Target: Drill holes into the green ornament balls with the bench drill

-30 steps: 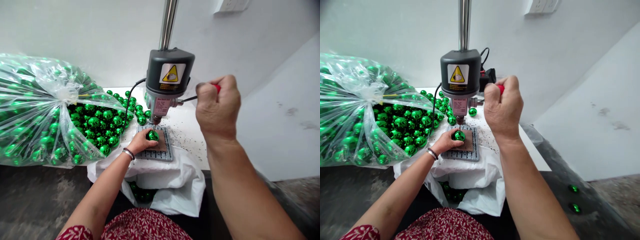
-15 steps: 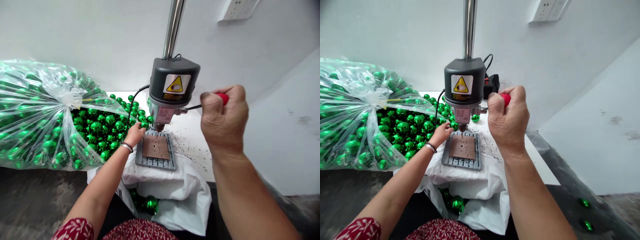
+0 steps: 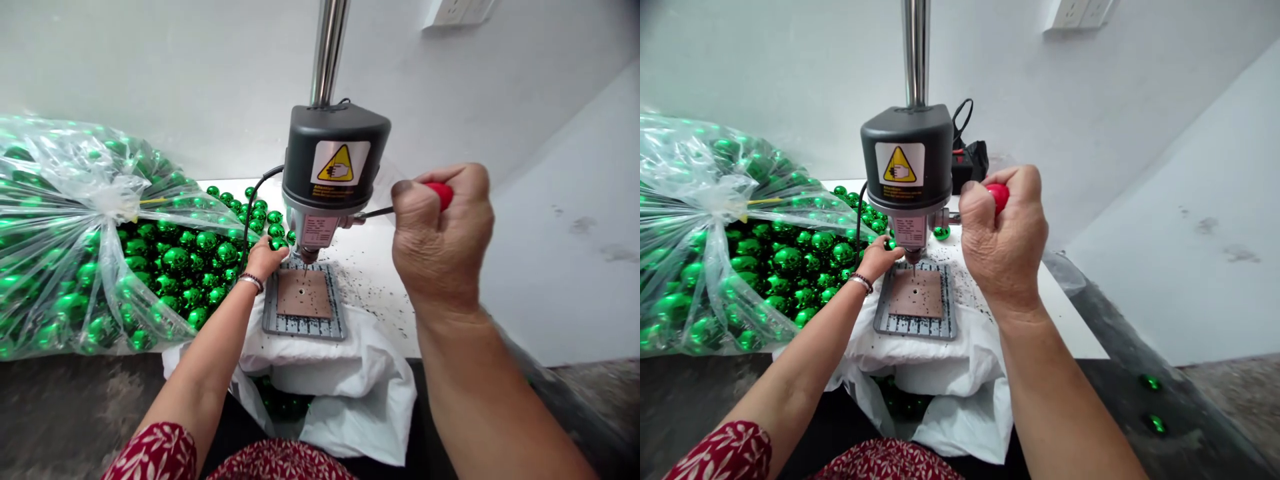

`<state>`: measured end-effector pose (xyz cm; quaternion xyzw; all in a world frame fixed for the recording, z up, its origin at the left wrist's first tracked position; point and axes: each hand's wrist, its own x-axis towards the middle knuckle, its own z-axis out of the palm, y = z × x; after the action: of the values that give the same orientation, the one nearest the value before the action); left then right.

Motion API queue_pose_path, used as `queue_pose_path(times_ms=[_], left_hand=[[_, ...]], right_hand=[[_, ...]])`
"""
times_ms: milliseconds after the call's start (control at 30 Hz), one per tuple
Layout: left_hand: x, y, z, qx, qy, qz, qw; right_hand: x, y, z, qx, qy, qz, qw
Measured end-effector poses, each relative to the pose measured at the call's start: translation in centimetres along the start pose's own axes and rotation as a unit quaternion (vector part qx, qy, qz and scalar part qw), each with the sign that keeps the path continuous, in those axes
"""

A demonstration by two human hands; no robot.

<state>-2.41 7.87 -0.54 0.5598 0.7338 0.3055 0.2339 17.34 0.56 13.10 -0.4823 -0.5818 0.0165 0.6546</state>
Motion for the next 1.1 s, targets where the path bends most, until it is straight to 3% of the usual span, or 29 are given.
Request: queue_pose_path(times_ms=[67, 167, 233, 300, 367, 433, 500, 567, 667, 833, 1100], left_hand=[[-1.6, -0.2, -0.9, -0.158, 0.009, 0.003, 0.987], [-4.1, -0.4, -1.8, -0.397, -0.102, -0.050, 0.911], [-5.3, -0.5, -2.1, -0.486, -0.176, -0.088, 0.851], [-6.2, -0.6, -2.0, -0.513, -0.207, -0.105, 0.826], [-6.7, -0.7, -1.6, -0.488, -0.205, -0.105, 0.842], [-7.0, -1.0, -1.0, -0.412, -0.168, -0.074, 0.893], [-7.3, -1.3, -0.5, -0.309, -0.112, -0.004, 0.944], [-7.5, -1.7, -0.1, -0.216, -0.083, 0.073, 0.970], [-7.8, -1.8, 0.2, -0.130, -0.102, 0.127, 0.978], [-8.0, -1.5, 0.4, -0.064, -0.107, 0.151, 0.981], [-8.1, -2.1, 0.9, -0.113, -0.083, 0.128, 0.982]], right_hand=[[0.0, 0.1, 0.1, 0.006, 0.000, 0.003, 1.000], [0.0, 0.1, 0.1, -0.001, -0.012, 0.012, 1.000], [0.0, 0.0, 0.1, -0.002, -0.018, 0.017, 1.000], [0.0, -0.1, 0.0, 0.002, -0.023, 0.022, 0.999], [-0.1, -0.2, 0.0, 0.005, -0.023, 0.025, 0.999], [-0.2, -0.2, 0.0, 0.005, -0.017, 0.022, 1.000], [-0.2, -0.1, 0.0, 0.006, -0.012, 0.017, 1.000], [-0.3, 0.0, 0.0, 0.008, -0.011, 0.010, 1.000], [-0.4, 0.2, 0.0, 0.008, -0.012, -0.001, 1.000], [-0.4, 0.1, -0.1, -0.006, -0.015, 0.011, 1.000], [-0.4, 0.0, -0.1, -0.012, -0.015, 0.001, 1.000]])
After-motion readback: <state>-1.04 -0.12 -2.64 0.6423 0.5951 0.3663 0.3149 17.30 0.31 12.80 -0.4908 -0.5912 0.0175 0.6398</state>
